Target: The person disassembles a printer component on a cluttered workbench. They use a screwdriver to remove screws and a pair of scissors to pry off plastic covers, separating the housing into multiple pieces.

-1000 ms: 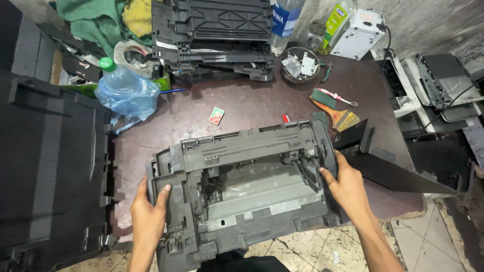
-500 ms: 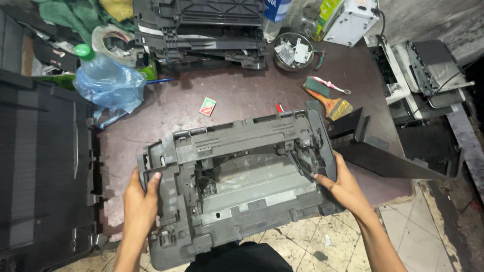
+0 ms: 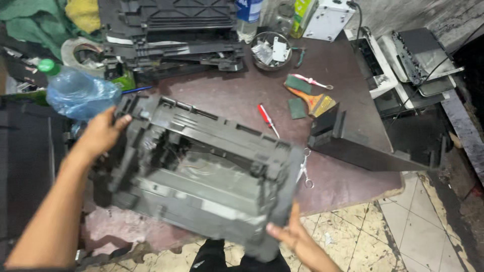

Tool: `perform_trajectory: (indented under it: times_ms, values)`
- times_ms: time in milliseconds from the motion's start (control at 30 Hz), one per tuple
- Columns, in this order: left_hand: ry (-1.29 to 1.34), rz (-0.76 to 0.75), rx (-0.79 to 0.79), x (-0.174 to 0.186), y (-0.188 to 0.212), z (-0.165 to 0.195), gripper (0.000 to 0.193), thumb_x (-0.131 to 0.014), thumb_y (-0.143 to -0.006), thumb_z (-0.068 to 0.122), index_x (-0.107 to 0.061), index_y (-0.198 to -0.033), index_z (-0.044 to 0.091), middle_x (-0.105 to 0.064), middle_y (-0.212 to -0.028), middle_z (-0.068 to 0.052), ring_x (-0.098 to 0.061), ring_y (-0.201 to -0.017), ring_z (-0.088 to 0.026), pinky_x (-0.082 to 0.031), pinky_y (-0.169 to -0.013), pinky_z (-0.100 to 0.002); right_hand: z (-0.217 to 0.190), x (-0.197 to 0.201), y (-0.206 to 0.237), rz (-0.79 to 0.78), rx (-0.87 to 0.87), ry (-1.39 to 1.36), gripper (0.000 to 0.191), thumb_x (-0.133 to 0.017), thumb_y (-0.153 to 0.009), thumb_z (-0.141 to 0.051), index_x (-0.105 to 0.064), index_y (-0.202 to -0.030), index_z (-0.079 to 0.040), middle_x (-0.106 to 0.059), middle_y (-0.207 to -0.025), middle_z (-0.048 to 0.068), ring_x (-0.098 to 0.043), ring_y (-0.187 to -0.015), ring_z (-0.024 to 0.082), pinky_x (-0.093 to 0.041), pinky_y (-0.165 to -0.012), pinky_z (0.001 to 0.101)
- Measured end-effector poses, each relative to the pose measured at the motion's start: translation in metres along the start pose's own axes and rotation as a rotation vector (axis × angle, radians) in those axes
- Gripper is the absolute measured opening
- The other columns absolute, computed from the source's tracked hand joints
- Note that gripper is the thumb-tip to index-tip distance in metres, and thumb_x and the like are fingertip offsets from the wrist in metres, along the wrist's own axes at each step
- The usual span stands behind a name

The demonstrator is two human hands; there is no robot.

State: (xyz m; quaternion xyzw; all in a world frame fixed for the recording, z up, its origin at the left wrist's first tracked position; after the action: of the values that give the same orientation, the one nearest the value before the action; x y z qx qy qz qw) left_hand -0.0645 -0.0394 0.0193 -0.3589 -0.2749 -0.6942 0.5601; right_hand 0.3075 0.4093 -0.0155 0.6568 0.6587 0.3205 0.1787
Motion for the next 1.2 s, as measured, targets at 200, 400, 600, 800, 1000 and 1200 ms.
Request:
perform_trajectory:
  times_ms: [200,400,600,800,1000,1200]
  values:
    - [-0.216,0.117,0.153,0.034,-0.007,0.061,0.061,-0.068,-0.096,0.036,-0.055,-0.144,0.000,-0.058,-0.136,-0.034,-0.053,-0.128,-0.048,-0.043,-0.102,-0.054,0.007,0.088,-0.084,-0.044,0.133,0.087,0.057,-0.064,-0.093,-0.040,-0.060,-0.138,-0.006,-0.069,-0.117,0.025,-0.075,-0.095,0.040,-0.061,-0.077,0.0484]
    - [-0.108,0.572,-0.015,-0.020,0.144,0.281,0.025,-0.067,-0.101,0.020,-0.062,-0.116,0.001,-0.063,-0.116,-0.020,-0.061,-0.112,-0.041,-0.049,-0.100,-0.052,-0.005,0.150,-0.153,0.534,0.194,0.989,0.064,-0.081,-0.080,-0.026,-0.046,-0.132,-0.013,-0.063,-0.123,0.018,-0.062,-0.115,0.041,-0.053,-0.079,0.0587]
    - [-0.071,0.015,0.325,-0.170,0.204,0.380,0.100,-0.081,-0.068,0.056,-0.046,-0.144,0.003,-0.061,-0.124,-0.020,-0.059,-0.112,-0.041,-0.048,-0.087,-0.049,0.024,0.156,-0.176,0.569,0.026,0.733,0.095,-0.081,-0.078,-0.014,-0.026,-0.154,-0.019,-0.067,-0.111,0.023,-0.065,-0.108,0.043,-0.052,-0.092,0.0532]
    - [-0.087,0.039,0.314,-0.183,0.206,0.371,0.103,-0.089,-0.066,0.037,-0.039,-0.150,0.006,-0.068,-0.105,-0.018,-0.065,-0.096,-0.038,-0.052,-0.077,-0.047,0.046,0.153,-0.207,0.381,0.214,0.555,0.028,-0.073,-0.089,-0.012,-0.073,-0.116,-0.012,-0.078,-0.095,0.015,-0.075,-0.093,0.031,-0.056,-0.085,0.0418]
    - [-0.082,-0.088,0.319,-0.180,0.238,0.337,0.104,-0.091,-0.063,0.039,-0.040,-0.154,0.027,-0.072,-0.104,-0.015,-0.069,-0.094,-0.037,-0.054,-0.077,-0.047,0.044,0.163,-0.179,0.066,0.251,-0.248,0.023,-0.075,-0.085,-0.006,-0.068,-0.106,-0.010,-0.074,-0.094,0.001,-0.067,-0.082,0.009,-0.053,-0.068,0.0272]
    - [-0.088,-0.151,0.245,-0.150,0.277,0.293,0.109,-0.095,-0.053,0.032,-0.044,-0.150,0.032,-0.073,-0.109,-0.013,-0.068,-0.101,-0.037,-0.054,-0.082,-0.044,-0.025,0.103,-0.139,-0.435,0.352,-0.272,0.018,-0.080,-0.083,-0.005,-0.070,-0.099,-0.004,-0.067,-0.086,0.003,-0.061,-0.072,0.010,-0.049,-0.058,0.0311]
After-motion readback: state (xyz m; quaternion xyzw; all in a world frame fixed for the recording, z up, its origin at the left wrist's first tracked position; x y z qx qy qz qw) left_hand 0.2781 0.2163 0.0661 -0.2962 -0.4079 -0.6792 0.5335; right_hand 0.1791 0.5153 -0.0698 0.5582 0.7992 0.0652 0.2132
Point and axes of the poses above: each hand's wrist, its own y-axis away from the middle knuckle, its own x-axis out of the back of the hand, z = x × y, the point moved 10 cm from there along -y, towards the middle knuckle
